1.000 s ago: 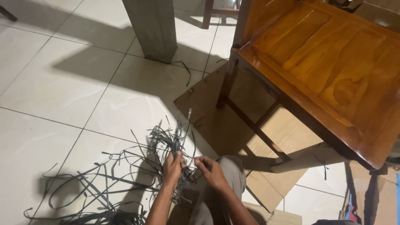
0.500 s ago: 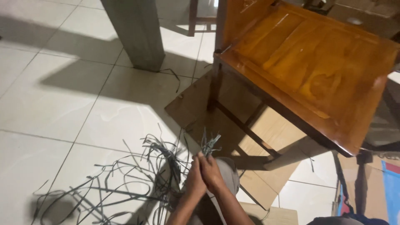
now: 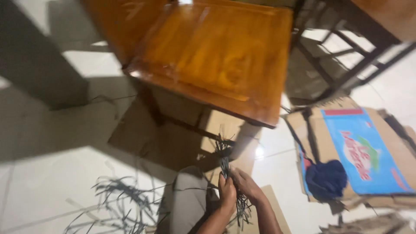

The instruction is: Wiping a wooden chair with a cloth and wrapping thin strips around the chair legs

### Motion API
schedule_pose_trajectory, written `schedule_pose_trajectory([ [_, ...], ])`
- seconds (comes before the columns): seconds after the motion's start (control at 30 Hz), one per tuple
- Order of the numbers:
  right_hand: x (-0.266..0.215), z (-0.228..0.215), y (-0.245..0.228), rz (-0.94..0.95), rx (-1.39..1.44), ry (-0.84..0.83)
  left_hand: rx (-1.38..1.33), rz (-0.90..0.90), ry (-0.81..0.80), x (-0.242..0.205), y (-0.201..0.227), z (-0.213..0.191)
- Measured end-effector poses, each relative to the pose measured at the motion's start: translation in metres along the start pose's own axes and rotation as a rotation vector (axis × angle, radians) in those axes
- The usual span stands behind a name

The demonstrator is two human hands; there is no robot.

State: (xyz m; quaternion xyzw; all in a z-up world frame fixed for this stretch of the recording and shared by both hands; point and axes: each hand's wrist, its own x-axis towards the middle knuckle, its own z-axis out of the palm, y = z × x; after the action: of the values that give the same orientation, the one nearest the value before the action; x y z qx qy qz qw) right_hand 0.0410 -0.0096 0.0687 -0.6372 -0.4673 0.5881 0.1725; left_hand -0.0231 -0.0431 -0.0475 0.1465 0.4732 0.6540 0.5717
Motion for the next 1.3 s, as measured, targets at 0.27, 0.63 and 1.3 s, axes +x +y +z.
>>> schedule_pose_trajectory([
  [0.27,-0.009,-0.069,0.122,0.182,0.39,0.452,0.873,0.023,-0.453,0.015,-0.176,0.031],
  [0.63,-0.012,-0.102,0.205,0.228,0.667,0.614,0.938,-0.357,-0.666,0.041,-0.214,0.07],
  [1.3,0.003,-0.085,0.245,0.413,0.213,0.809,1.182,-0.374,-0.34,0.007,-0.058,0.097],
])
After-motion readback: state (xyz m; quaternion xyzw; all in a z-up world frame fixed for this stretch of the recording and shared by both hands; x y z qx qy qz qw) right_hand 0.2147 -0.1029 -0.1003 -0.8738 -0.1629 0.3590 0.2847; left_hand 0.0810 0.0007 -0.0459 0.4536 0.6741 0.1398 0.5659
